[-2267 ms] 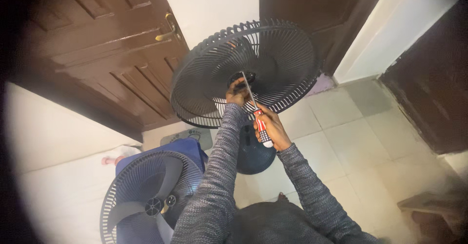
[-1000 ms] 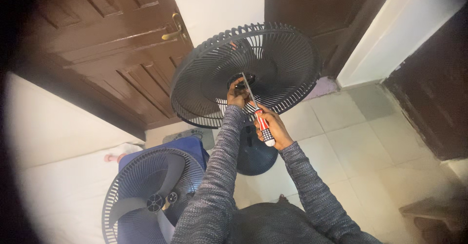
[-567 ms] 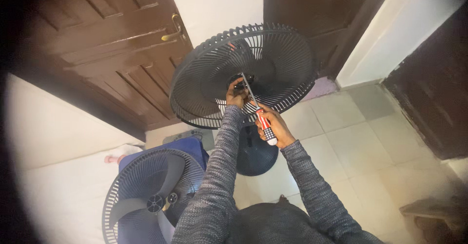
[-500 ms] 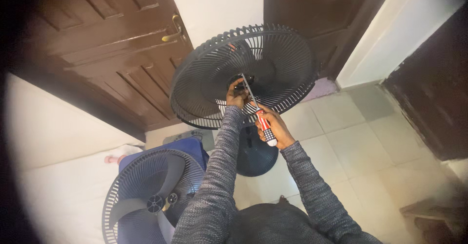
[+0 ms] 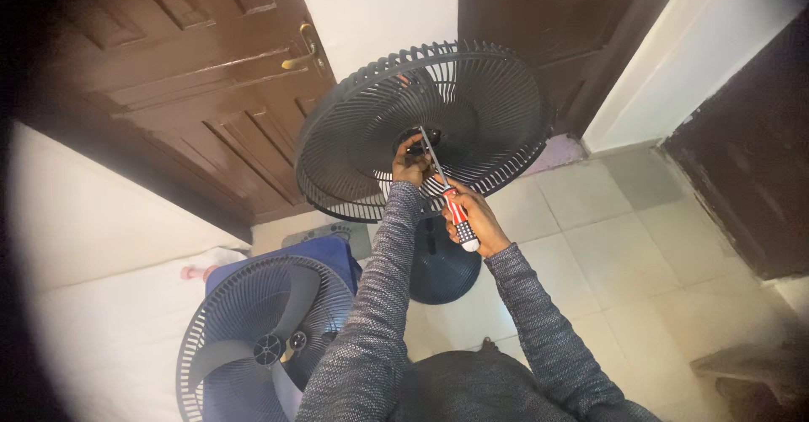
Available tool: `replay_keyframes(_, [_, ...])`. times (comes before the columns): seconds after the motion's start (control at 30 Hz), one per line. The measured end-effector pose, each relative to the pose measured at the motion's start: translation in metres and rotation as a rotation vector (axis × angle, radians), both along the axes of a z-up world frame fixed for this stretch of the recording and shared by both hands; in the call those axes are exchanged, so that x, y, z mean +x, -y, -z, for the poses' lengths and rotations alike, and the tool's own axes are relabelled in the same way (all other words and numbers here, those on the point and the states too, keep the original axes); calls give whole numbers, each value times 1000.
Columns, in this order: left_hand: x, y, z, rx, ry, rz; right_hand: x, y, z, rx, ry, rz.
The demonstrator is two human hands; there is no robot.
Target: The person uses a screwdriver to tighten screws on the central hub of two standing fans. They alternate between a black fan and a blue fan, securing the fan blades to the motor housing.
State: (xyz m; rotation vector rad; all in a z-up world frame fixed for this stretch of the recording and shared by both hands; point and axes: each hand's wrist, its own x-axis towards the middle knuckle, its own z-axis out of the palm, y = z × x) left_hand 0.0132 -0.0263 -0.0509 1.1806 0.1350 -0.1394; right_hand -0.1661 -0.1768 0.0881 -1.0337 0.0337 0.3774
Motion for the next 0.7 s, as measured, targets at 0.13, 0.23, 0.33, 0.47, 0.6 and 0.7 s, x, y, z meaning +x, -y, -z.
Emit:
replay_keyframes(0.13, [-2,0,-8,17,-8,-17,0,-1,-1,-26,-12,-3])
replay_keyframes(0.23, [-3,0,-9,49,-17,-27,-1,-1,-1,-26,-4,4])
replay_keyframes(0.33, [-2,0,-6,65,21,-21,1,0,2,-14,16,8])
replay_keyframes(0.47, [1,2,-4,48,-14,-47,1,0,3,-11,19,-1])
replay_keyframes(0.6, [0,2,-7,151,-75,-60,1,-1,0,-41,26,7])
replay_keyframes(0.7, [-2,0,-11,72,8,-13,-1,0,-2,-74,4,6])
